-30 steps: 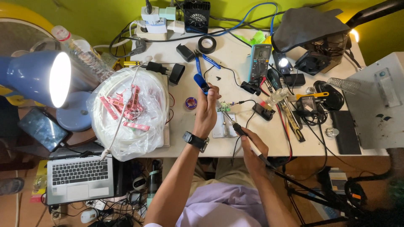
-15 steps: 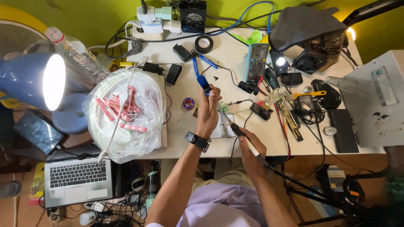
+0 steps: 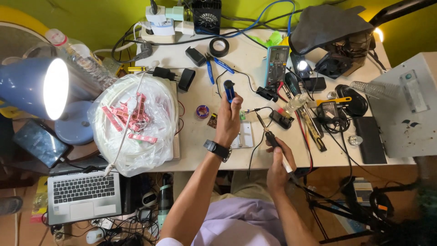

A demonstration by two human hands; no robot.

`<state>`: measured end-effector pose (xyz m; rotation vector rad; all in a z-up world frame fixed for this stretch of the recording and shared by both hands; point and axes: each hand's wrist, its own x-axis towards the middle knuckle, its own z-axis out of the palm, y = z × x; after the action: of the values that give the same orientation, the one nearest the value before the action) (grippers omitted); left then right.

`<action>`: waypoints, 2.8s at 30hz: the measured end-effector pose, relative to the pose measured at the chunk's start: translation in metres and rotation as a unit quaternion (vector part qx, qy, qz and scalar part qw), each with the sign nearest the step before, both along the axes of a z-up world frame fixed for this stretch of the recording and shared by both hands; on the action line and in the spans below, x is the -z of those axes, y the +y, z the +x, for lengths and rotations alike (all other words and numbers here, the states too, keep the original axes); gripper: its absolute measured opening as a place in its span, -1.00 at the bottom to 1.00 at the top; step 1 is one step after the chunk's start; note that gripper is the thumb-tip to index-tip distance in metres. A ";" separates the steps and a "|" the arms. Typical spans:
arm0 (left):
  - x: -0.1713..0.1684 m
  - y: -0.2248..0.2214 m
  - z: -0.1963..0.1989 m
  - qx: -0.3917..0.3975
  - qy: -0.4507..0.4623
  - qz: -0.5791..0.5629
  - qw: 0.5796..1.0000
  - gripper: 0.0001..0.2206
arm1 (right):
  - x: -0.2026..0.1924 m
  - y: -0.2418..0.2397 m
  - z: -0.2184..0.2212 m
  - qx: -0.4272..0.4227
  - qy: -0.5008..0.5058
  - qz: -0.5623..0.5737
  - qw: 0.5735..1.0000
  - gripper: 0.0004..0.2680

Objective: The person is soldering components and wires onto a small green circuit board at a cluttered workbench.

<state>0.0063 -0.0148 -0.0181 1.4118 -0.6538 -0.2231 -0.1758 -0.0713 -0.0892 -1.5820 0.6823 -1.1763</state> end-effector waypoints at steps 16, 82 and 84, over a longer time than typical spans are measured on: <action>-0.049 0.072 0.050 -0.075 0.037 -0.007 0.996 -0.29 | 0.012 -0.001 0.001 -0.017 -0.031 0.001 0.999 -0.77; -0.037 -0.146 -0.088 0.197 -0.216 0.230 0.928 -0.79 | -0.118 -0.273 -0.053 0.187 0.236 0.092 0.949 -0.76; -0.027 -0.129 -0.072 0.147 -0.223 0.164 0.950 -0.77 | -0.085 -0.281 -0.054 0.209 0.177 0.082 0.958 -0.79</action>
<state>-0.0658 -0.1435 0.0087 1.6990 -1.2492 -0.2575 -0.2294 -0.3525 -0.0044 -1.5629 1.3666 -1.1028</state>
